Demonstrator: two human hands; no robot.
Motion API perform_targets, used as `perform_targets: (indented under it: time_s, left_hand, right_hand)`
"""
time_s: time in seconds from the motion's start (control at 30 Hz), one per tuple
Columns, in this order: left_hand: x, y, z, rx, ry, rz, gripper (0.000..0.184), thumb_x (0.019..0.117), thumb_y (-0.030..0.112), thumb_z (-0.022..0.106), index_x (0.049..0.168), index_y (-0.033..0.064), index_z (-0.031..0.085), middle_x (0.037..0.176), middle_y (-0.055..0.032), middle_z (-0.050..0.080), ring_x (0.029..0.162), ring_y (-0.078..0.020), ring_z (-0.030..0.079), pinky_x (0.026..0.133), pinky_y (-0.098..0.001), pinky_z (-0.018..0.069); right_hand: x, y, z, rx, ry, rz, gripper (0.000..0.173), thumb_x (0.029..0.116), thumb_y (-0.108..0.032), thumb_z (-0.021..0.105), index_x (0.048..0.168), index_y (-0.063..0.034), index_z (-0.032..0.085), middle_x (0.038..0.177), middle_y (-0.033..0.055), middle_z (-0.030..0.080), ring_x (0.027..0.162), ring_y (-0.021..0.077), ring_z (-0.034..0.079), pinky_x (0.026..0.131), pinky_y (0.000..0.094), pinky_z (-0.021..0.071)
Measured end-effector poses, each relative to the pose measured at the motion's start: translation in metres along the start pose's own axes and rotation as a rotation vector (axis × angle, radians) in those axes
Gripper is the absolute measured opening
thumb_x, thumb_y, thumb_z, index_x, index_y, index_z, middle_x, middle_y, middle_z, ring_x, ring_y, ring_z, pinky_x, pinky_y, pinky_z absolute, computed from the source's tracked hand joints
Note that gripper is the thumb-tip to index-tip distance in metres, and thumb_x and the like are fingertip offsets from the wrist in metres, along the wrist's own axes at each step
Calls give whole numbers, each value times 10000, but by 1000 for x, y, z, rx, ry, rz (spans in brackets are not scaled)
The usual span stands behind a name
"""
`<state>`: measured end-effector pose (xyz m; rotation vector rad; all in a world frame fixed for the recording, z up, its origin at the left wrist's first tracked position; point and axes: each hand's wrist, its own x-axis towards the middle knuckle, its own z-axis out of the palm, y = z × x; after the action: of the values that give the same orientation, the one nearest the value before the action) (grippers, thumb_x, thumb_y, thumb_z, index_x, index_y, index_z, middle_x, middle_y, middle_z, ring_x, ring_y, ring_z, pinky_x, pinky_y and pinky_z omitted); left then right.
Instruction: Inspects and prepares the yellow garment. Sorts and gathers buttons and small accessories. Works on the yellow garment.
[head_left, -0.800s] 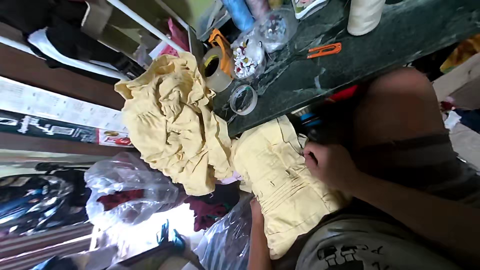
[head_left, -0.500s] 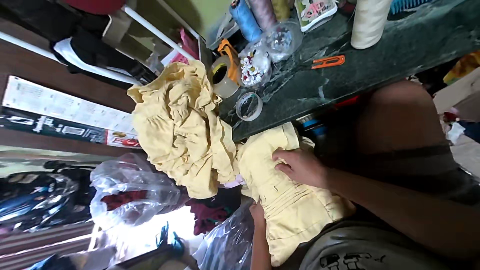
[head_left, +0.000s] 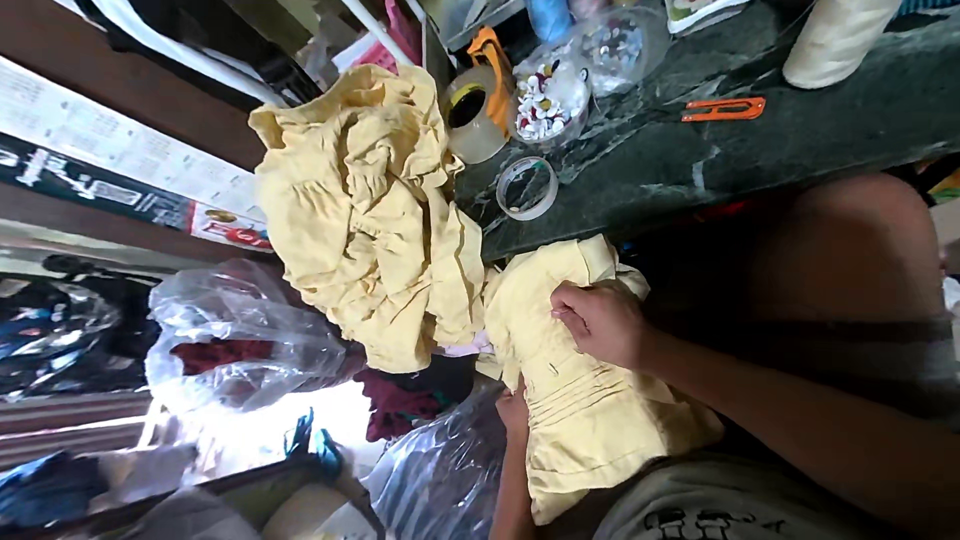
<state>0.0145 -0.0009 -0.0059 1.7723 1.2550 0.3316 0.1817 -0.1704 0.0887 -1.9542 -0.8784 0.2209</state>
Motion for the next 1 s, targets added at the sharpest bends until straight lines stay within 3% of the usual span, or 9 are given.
perform_targets:
  time_s: [0.07, 0.2, 0.37, 0.47, 0.57, 0.63, 0.77, 0.87, 1.0]
  left_hand:
    - [1, -1, -1, -40, 8, -10, 279, 1019, 135, 618, 828, -67, 637, 654, 0, 600, 591, 32, 552, 622, -178, 499]
    - [-2, 3, -3, -160, 12, -68, 300, 1041, 163, 586, 842, -56, 635, 649, 11, 612, 587, 32, 578, 613, -177, 519]
    - [1, 2, 1, -192, -22, -50, 305, 1060, 156, 541, 882, -74, 632, 677, 8, 618, 612, 34, 592, 640, -171, 526]
    - [2, 2, -1, -196, -21, -69, 341, 1083, 189, 498, 923, -82, 629, 701, -5, 620, 631, 32, 594, 652, -170, 524]
    - [1, 1, -3, -202, -29, -94, 367, 1091, 210, 483, 998, -111, 634, 760, -40, 647, 673, 23, 609, 688, -181, 532]
    - [1, 2, -3, -212, -37, -107, 362, 1091, 210, 485, 1033, -114, 635, 781, -48, 661, 682, 21, 617, 693, -182, 538]
    - [0, 4, -3, -185, -56, -133, 389, 1097, 238, 469, 1081, -118, 627, 828, -77, 657, 707, 5, 606, 711, -197, 528]
    - [0, 4, -3, -140, -70, -141, 439, 1105, 277, 439, 1121, -122, 622, 907, -127, 672, 774, -32, 626, 772, -231, 535]
    - [-2, 10, -10, -157, -31, -172, 518, 1106, 362, 418, 1134, -105, 642, 1022, -191, 688, 897, -135, 656, 869, -346, 536]
  right_hand:
    - [-3, 3, -11, 59, -35, -23, 181, 1021, -189, 587, 1010, -51, 703, 726, 95, 654, 676, 254, 653, 643, 485, 542]
    - [-27, 1, -33, 153, -86, -26, 215, 979, -175, 564, 1062, -52, 719, 633, 5, 528, 539, 105, 471, 520, 312, 427]
    - [-48, 2, -20, 79, -173, -110, 212, 951, -153, 603, 1086, -52, 730, 818, 117, 707, 657, 242, 661, 605, 440, 543]
    - [-47, 7, -22, 128, -197, -124, 197, 963, -152, 614, 1046, -49, 760, 934, 120, 752, 792, 238, 720, 723, 447, 583]
    - [-50, 14, -29, 195, -73, 103, 200, 938, -202, 669, 1001, -22, 730, 765, 78, 674, 644, 156, 598, 613, 368, 516]
    - [-55, 19, -31, 192, 17, 316, 350, 906, -320, 742, 1060, -10, 685, 756, 78, 626, 637, 147, 551, 605, 354, 486]
    - [-62, 19, -29, 322, -98, 603, 540, 904, -406, 772, 1216, 19, 658, 1091, 165, 696, 995, 226, 673, 912, 434, 548]
    - [-58, 21, -21, 433, -167, 721, 475, 928, -324, 769, 1207, 45, 659, 1121, 182, 691, 1012, 228, 663, 946, 430, 528]
    - [-48, 18, -34, 503, -168, 790, 223, 989, -191, 686, 1079, 12, 688, 959, 95, 683, 848, 122, 645, 814, 329, 546]
